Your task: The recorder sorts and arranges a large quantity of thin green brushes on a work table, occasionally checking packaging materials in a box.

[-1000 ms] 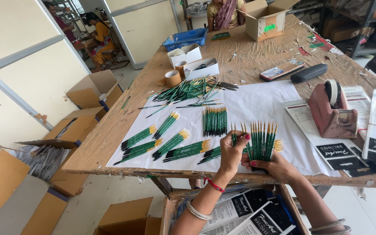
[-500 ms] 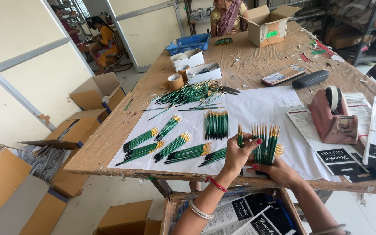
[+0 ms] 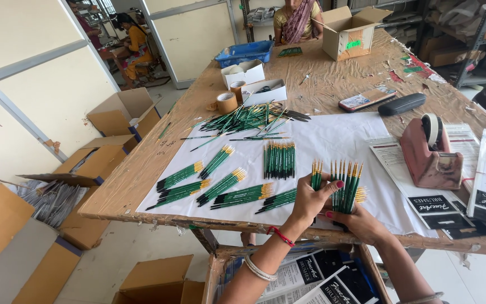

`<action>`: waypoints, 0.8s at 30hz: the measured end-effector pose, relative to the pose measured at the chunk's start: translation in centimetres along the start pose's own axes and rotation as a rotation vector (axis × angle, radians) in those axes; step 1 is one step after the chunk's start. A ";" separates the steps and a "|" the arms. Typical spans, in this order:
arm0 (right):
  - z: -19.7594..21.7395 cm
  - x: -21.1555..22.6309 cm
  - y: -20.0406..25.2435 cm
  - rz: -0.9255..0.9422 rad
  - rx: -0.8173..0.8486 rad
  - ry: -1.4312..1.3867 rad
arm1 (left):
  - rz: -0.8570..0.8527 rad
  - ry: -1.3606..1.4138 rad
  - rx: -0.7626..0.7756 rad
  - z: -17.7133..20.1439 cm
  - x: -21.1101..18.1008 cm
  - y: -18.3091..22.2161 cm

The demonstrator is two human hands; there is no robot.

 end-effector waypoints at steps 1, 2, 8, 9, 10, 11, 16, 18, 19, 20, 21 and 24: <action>-0.1 0.2 0.1 -0.036 -0.038 0.035 | 0.006 -0.065 -0.043 0.1 0.0 0.0; -0.4 0.9 0.5 -0.036 -0.039 0.036 | 0.006 -0.063 -0.043 0.1 -0.7 0.0; 0.2 0.0 0.0 -0.038 0.048 -0.129 | 0.242 0.474 -0.062 1.1 -1.6 -0.2; 0.0 0.2 0.1 -0.044 0.083 -0.168 | 0.219 0.414 0.025 0.9 -1.5 -0.3; -0.2 0.4 0.2 -0.049 0.119 -0.207 | 0.194 0.354 0.110 0.6 -1.5 -0.4; -0.5 0.6 0.3 -0.049 0.119 -0.205 | 0.193 0.355 0.109 0.3 -0.9 -0.5; 0.3 -0.3 -0.2 -0.080 0.070 -0.149 | 0.142 0.206 0.112 0.1 -0.7 -0.5; 0.3 -0.3 -0.3 -0.089 0.054 -0.172 | 0.130 0.193 0.060 -0.1 -0.2 -0.4; 0.3 -0.4 -0.3 -0.097 0.038 -0.196 | 0.117 0.179 0.010 -0.1 0.0 -0.2; 1.1 -1.3 -0.6 -0.101 0.041 -0.195 | 0.120 0.179 0.006 -0.1 -0.3 0.0; 1.8 -2.2 -1.1 -0.064 0.030 -0.138 | 0.066 0.142 0.034 -0.1 -0.7 0.1; 5.8 -6.4 -2.4 -0.085 -0.045 0.015 | -0.023 -0.006 0.031 -0.6 -0.9 0.7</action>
Point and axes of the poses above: each hand's wrist, its own y-axis away from the middle knuckle, its own z-axis out of the back of the hand, x = y × z, the point moved 2 cm from there along -y, towards the middle knuckle, and after that the axes turned 14 degrees about -y, right-handed, at the moved point
